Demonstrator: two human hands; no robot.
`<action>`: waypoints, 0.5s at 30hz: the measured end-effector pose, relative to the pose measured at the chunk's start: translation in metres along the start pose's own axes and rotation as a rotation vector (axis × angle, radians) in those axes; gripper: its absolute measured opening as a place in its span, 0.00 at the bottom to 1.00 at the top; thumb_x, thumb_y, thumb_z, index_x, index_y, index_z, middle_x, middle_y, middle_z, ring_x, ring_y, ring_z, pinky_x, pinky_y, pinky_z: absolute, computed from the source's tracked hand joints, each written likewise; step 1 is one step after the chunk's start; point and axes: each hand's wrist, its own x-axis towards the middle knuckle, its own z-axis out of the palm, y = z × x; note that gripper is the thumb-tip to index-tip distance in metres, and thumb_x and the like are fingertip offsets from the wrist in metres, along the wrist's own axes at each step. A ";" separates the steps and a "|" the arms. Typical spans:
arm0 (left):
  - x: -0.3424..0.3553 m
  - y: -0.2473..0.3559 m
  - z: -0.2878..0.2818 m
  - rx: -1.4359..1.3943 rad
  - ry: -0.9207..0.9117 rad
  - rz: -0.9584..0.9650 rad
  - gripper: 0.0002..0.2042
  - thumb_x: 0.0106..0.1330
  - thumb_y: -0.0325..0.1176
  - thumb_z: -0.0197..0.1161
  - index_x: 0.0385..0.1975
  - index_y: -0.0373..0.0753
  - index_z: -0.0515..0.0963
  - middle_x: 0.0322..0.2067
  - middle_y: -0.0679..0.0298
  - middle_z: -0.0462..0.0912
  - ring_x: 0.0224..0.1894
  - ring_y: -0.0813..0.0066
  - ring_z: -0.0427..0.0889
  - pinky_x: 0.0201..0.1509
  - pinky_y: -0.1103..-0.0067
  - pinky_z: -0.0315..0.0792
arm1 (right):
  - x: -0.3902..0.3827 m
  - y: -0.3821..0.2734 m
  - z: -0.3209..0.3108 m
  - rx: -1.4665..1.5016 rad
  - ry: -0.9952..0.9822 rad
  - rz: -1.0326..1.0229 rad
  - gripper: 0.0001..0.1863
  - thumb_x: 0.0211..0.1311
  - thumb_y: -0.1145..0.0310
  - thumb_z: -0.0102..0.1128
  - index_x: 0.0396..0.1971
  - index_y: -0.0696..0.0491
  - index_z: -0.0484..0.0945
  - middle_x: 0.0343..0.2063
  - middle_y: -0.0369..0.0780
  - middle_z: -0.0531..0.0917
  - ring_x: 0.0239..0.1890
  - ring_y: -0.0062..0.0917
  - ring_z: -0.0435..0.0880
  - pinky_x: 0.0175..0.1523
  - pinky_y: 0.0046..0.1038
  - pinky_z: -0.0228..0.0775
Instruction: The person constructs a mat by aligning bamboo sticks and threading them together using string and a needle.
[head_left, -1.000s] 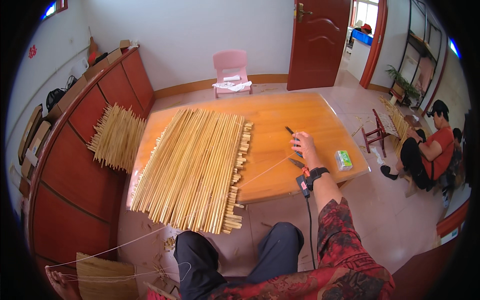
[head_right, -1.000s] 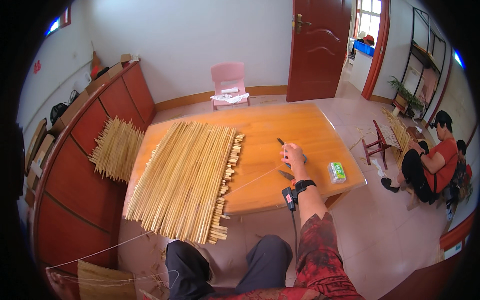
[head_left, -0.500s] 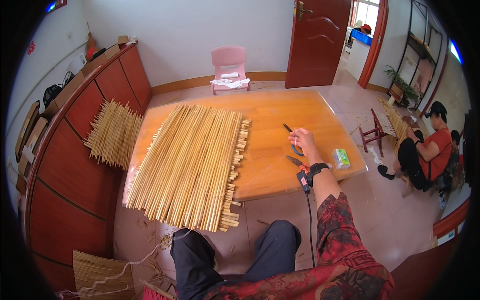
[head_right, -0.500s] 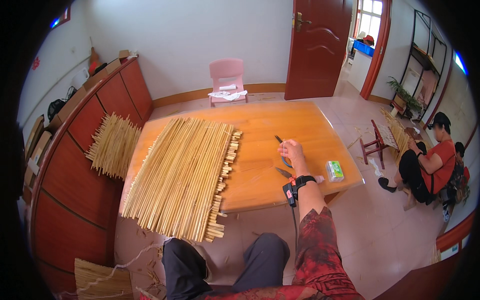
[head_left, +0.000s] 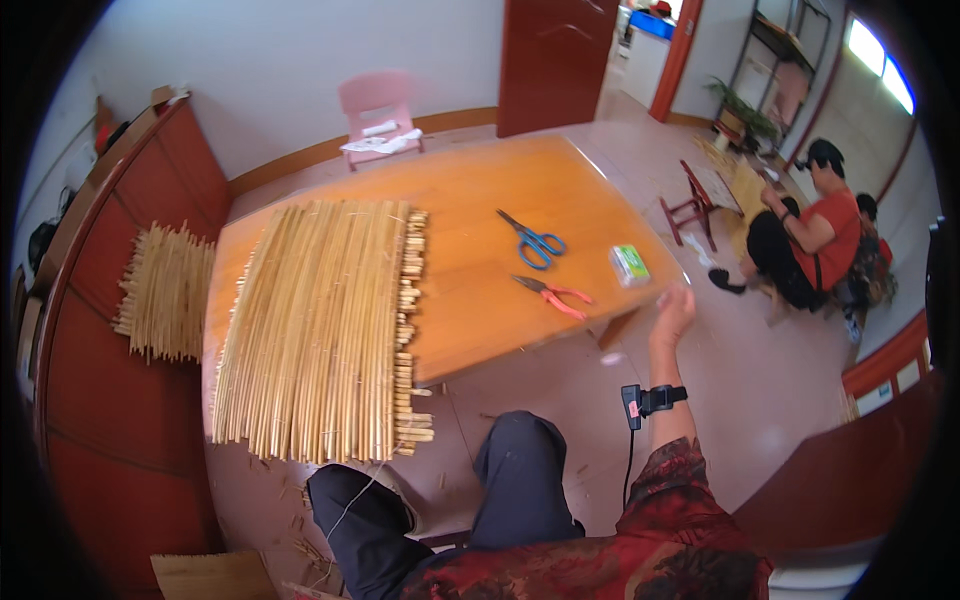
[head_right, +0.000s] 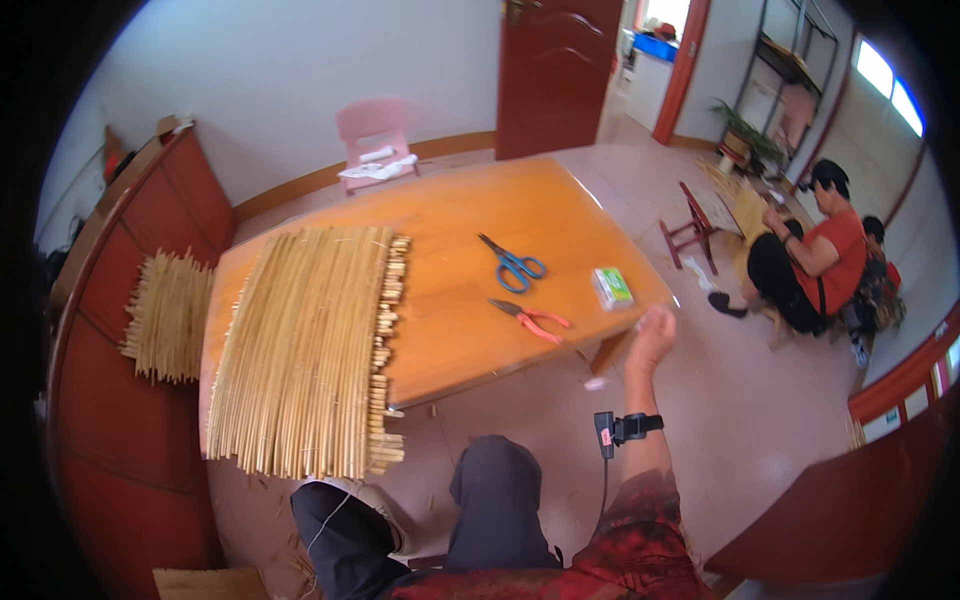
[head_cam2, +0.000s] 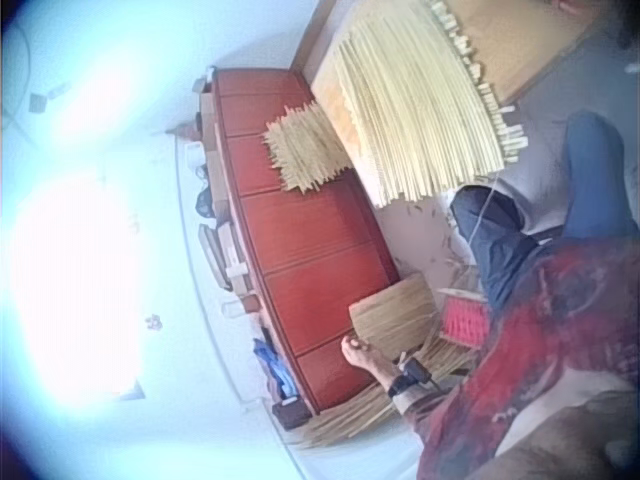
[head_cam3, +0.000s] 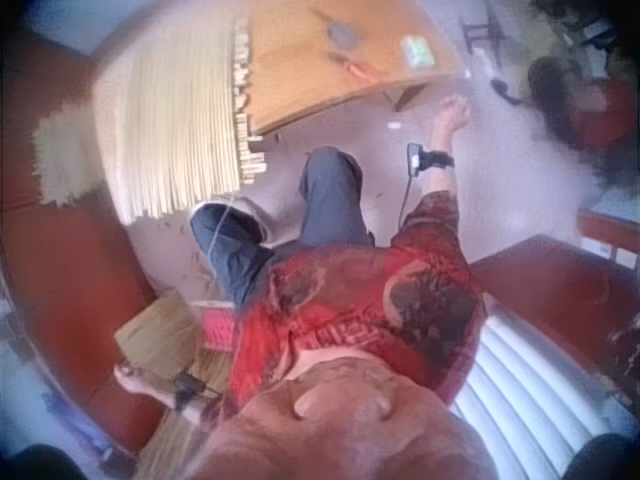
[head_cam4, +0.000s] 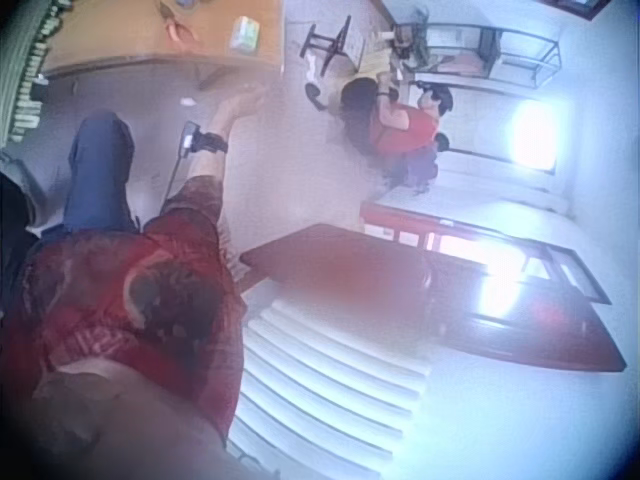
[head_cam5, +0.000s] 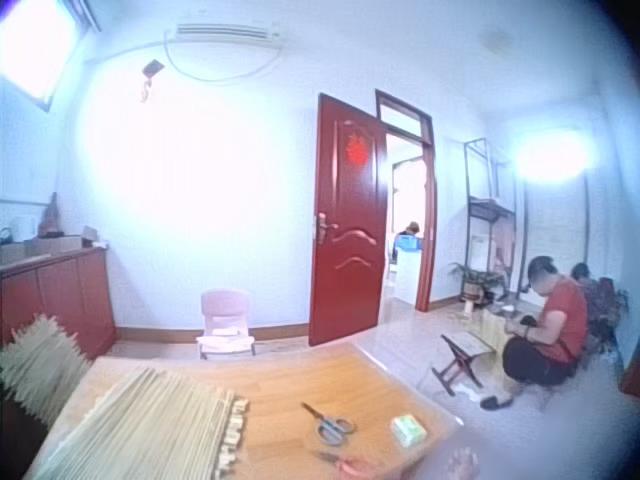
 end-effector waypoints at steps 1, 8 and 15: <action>-0.003 -0.017 0.012 0.604 -0.149 0.663 0.09 0.58 0.34 0.52 0.31 0.34 0.75 0.19 0.66 0.70 0.19 0.77 0.67 0.23 0.85 0.63 | 0.008 0.016 -0.052 0.012 0.101 0.122 0.06 0.55 0.69 0.47 0.24 0.53 0.71 0.20 0.36 0.74 0.18 0.18 0.71 0.21 0.20 0.64; -0.122 -0.001 0.144 0.353 -1.190 -0.425 0.10 0.60 0.34 0.50 0.30 0.33 0.74 0.22 0.69 0.70 0.23 0.83 0.66 0.25 0.85 0.62 | -0.100 0.043 -0.208 -0.685 -0.081 0.506 0.04 0.54 0.70 0.49 0.24 0.54 0.70 0.11 0.36 0.70 0.09 0.20 0.67 0.13 0.22 0.60; -0.159 -0.084 0.196 1.266 -1.631 -0.093 0.09 0.59 0.31 0.51 0.29 0.34 0.76 0.17 0.65 0.73 0.18 0.81 0.67 0.20 0.82 0.63 | -0.115 0.080 -0.272 -0.909 -0.093 0.761 0.08 0.53 0.67 0.54 0.26 0.56 0.73 0.17 0.35 0.73 0.19 0.20 0.74 0.20 0.27 0.71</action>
